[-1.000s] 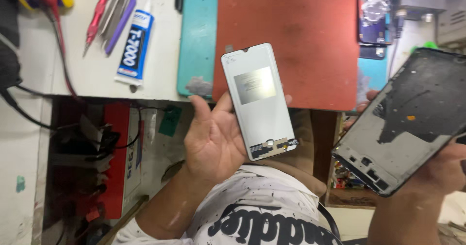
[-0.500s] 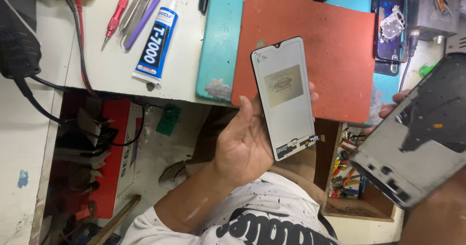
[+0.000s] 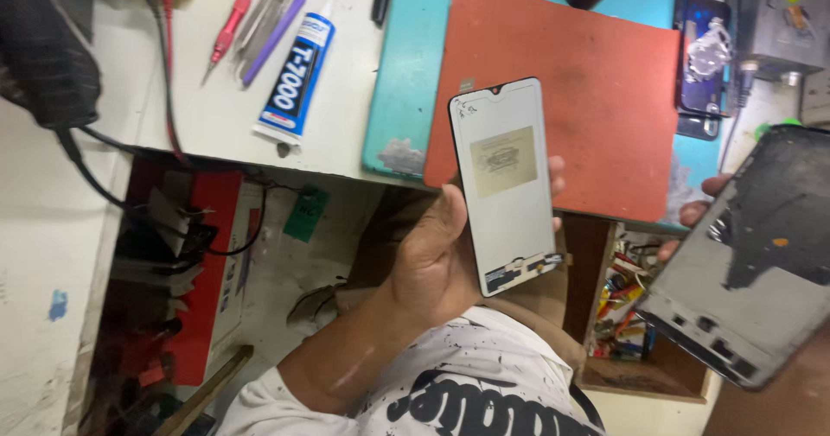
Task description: The person applies adhesive to a smartphone screen and attaches it to the phone body. They then remove the back cover and use a screwdriver to unscrew and remove internal components from the device.
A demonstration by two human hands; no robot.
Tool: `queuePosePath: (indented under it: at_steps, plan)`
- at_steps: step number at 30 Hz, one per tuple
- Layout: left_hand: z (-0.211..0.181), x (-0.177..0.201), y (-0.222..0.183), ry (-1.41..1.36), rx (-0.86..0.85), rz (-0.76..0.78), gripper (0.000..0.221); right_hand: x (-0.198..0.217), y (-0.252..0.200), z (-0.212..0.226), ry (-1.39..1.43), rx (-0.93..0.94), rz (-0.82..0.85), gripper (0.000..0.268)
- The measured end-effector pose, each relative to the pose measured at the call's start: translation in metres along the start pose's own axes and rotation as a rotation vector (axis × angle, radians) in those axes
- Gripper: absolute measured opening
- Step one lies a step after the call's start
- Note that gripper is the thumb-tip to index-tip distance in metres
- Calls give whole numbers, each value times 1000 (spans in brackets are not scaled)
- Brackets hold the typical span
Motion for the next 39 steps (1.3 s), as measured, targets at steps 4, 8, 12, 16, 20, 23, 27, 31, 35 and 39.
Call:
queuePosePath:
  at_steps: [4,8,12,16,20,23,27,31,35,39]
  plan:
    - [-3,5,-4,190,-27,25,69,-42,-4,2,-468,287,-210,77]
    - [-3,3,-5,387,3,32,72,-98,19,1,-1038,485,-299,87]
    - [2,-11,0,471,14,102,74,-119,33,-2,-1152,468,-218,99]
    - [7,-26,4,573,42,165,75,-116,20,-7,-1232,479,-243,95]
    - [9,-36,9,676,79,179,72,-112,12,-10,-1257,514,-236,91]
    - [11,-38,13,723,89,180,73,-114,13,-13,-1262,511,-228,89]
    - [16,-37,13,745,92,192,70,-118,17,-13,-1299,500,-247,92]
    - [21,-34,13,734,111,181,70,-121,18,-15,-1296,501,-255,94]
    - [21,-36,12,792,113,170,70,-120,17,-16,-1286,505,-266,95]
    - [19,-40,18,923,99,182,73,-112,7,-17,-1267,535,-333,96]
Point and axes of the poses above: each hand's wrist, its own y-axis towards the middle knuckle, its own x-axis out of the back of the hand, z = x × y, the point moved 9 cm from there along y, towards the middle knuckle, and after that the axes turned 11 degrees about z, right-handed, at the moved point
